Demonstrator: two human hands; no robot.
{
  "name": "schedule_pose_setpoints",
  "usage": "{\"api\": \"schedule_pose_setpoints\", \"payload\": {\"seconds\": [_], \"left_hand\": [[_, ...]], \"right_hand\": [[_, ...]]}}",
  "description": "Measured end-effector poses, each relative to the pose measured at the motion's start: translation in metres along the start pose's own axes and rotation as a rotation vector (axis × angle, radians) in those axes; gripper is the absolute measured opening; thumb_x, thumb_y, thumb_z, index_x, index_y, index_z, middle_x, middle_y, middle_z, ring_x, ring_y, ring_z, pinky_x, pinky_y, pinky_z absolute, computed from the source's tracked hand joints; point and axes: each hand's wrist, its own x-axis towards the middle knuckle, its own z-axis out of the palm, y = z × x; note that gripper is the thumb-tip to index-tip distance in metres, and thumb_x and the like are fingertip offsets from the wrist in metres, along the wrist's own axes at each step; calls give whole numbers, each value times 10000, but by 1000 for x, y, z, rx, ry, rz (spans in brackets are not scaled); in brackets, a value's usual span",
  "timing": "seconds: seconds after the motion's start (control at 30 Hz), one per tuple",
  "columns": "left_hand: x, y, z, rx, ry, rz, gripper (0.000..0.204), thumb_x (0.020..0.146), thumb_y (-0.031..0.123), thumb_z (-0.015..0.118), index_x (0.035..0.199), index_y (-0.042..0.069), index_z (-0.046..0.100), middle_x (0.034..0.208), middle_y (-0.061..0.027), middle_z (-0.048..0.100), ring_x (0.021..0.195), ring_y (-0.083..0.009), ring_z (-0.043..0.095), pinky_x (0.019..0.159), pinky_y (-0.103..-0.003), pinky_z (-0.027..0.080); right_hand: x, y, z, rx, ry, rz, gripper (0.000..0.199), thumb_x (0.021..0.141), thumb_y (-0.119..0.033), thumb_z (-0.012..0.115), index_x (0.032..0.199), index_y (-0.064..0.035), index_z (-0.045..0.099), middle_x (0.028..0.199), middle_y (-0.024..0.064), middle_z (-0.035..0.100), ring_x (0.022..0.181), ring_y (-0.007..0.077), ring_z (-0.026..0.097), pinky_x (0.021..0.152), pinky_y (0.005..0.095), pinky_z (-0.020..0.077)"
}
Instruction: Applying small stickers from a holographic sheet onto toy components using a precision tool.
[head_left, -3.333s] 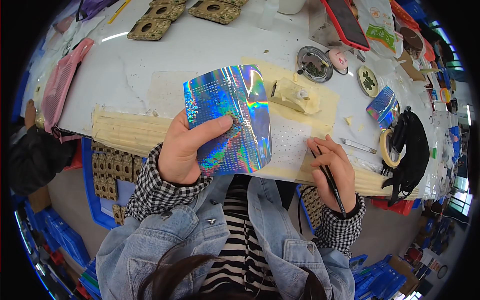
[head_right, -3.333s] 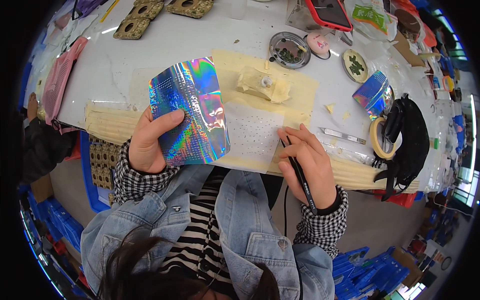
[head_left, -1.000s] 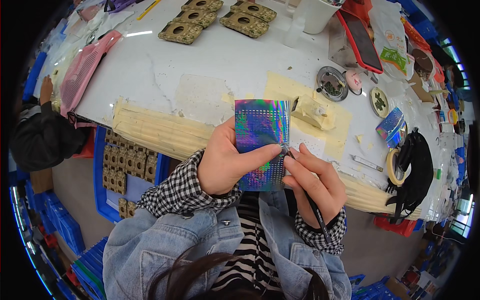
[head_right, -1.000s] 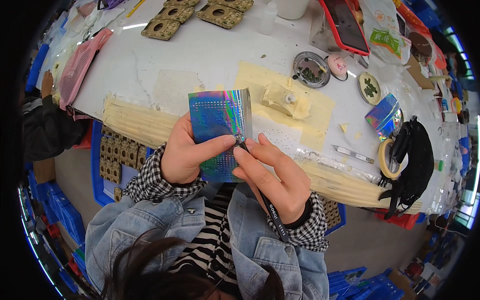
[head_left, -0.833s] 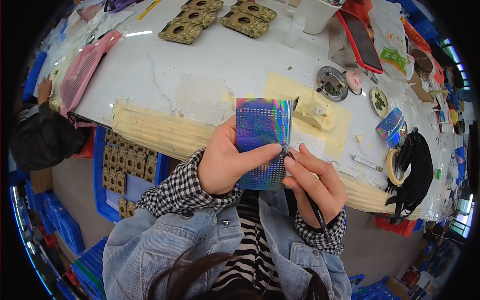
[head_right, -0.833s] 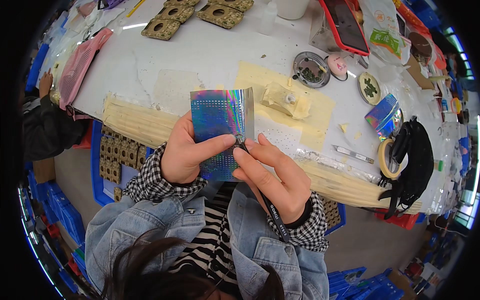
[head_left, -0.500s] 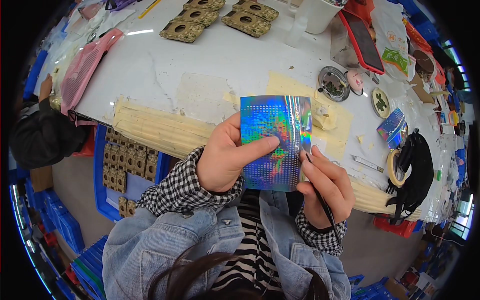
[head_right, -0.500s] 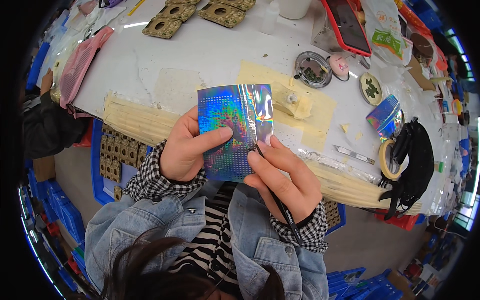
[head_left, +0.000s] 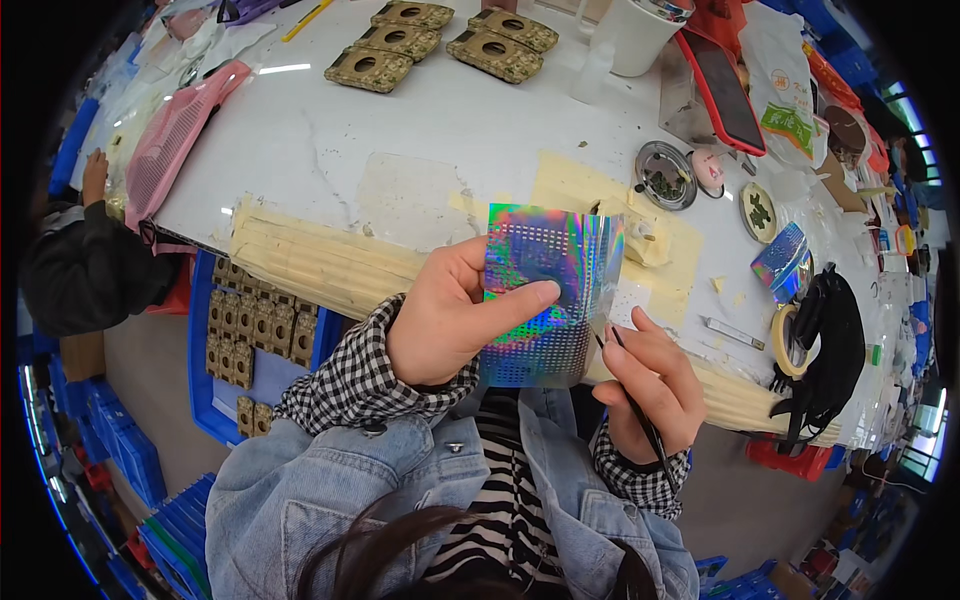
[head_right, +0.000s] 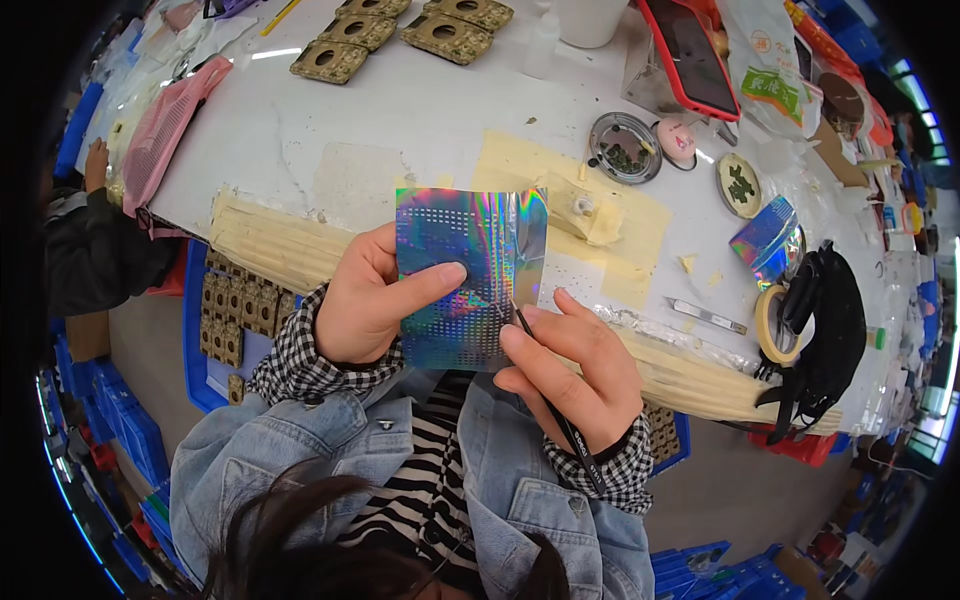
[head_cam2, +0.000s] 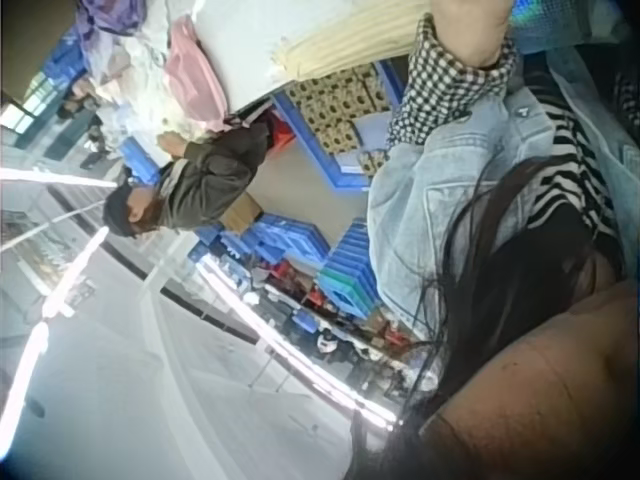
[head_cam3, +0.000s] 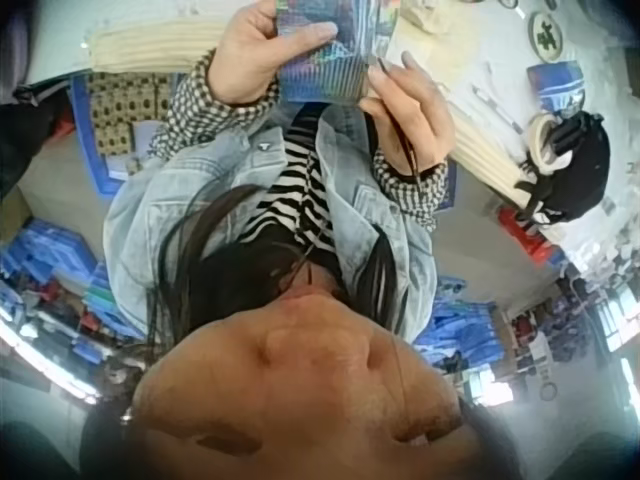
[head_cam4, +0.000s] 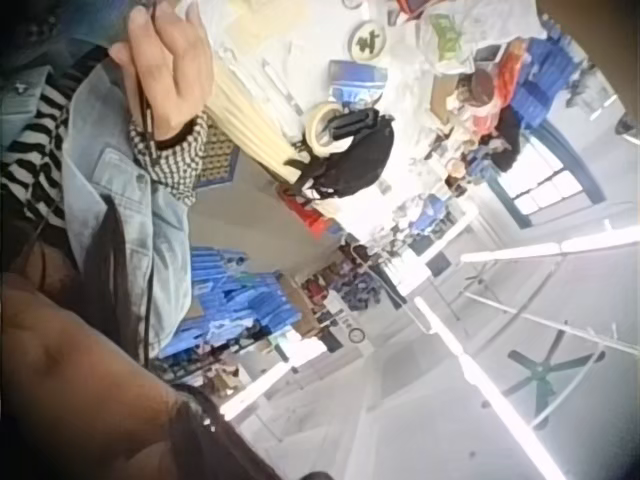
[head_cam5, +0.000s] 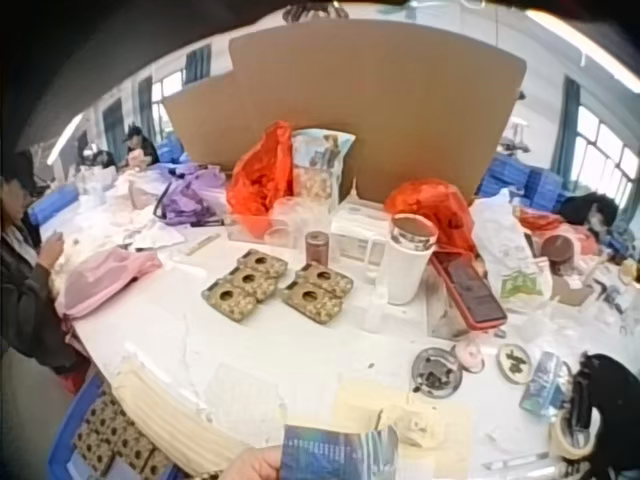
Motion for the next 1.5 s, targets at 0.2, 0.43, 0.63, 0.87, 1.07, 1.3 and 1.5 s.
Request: {"api": "schedule_pose_setpoints", "payload": {"seconds": [0.2, 0.43, 0.63, 0.87, 1.07, 1.3, 1.5], "left_hand": [[-1, 9, -2, 2, -26, -36, 258, 901, 11, 609, 1154, -35, 584, 1044, -80, 674, 918, -118, 640, 823, -270, 534], [4, 21, 3, -42, -27, 3, 256, 897, 4, 608, 1149, -29, 585, 1046, -94, 674, 908, -130, 649, 820, -284, 541], [16, 35, 4, -76, -64, 32, 218, 892, -1, 606, 1109, -24, 601, 1032, -108, 682, 909, -149, 662, 819, -291, 545], [20, 41, 2, -90, -57, 39, 240, 893, 17, 579, 1131, -10, 583, 1061, -106, 674, 946, -160, 651, 867, -310, 515], [27, 46, 4, -129, -37, 60, 212, 888, -3, 606, 1099, -19, 606, 1027, -112, 685, 910, -153, 661, 833, -298, 538], [42, 41, -6, -178, -49, 63, 213, 891, 4, 599, 1103, -18, 603, 1041, -112, 682, 929, -156, 658, 847, -308, 533], [55, 36, -17, -302, -63, 35, 215, 899, 16, 578, 1110, -19, 603, 1061, -119, 678, 959, -171, 654, 866, -318, 522]], "right_hand": [[2, 2, -6, -32, 33, -19, 305, 848, -213, 682, 1099, -43, 653, 988, 141, 653, 943, 284, 651, 924, 485, 504], [15, 7, -20, -136, 79, -5, 171, 873, -118, 639, 1015, -25, 656, 927, 164, 669, 881, 320, 654, 877, 415, 509], [56, 66, -80, -320, 139, 199, 37, 882, -13, 588, 912, 7, 584, 920, 151, 665, 936, 312, 640, 886, 372, 478], [107, 131, -113, -379, 106, 112, 137, 954, -113, 522, 932, 13, 572, 881, 128, 613, 826, 274, 548, 754, 338, 436], [115, 152, -115, -422, 70, 86, 154, 967, -120, 496, 937, 11, 571, 846, 133, 594, 803, 281, 532, 736, 337, 427], [127, 161, -121, -324, 107, 144, 181, 988, -149, 481, 924, 3, 557, 832, 102, 620, 768, 214, 543, 720, 298, 430], [152, 177, -117, -226, 76, 217, 240, 1002, -211, 477, 925, 3, 556, 847, 68, 651, 720, 97, 503, 671, 247, 421]]}}
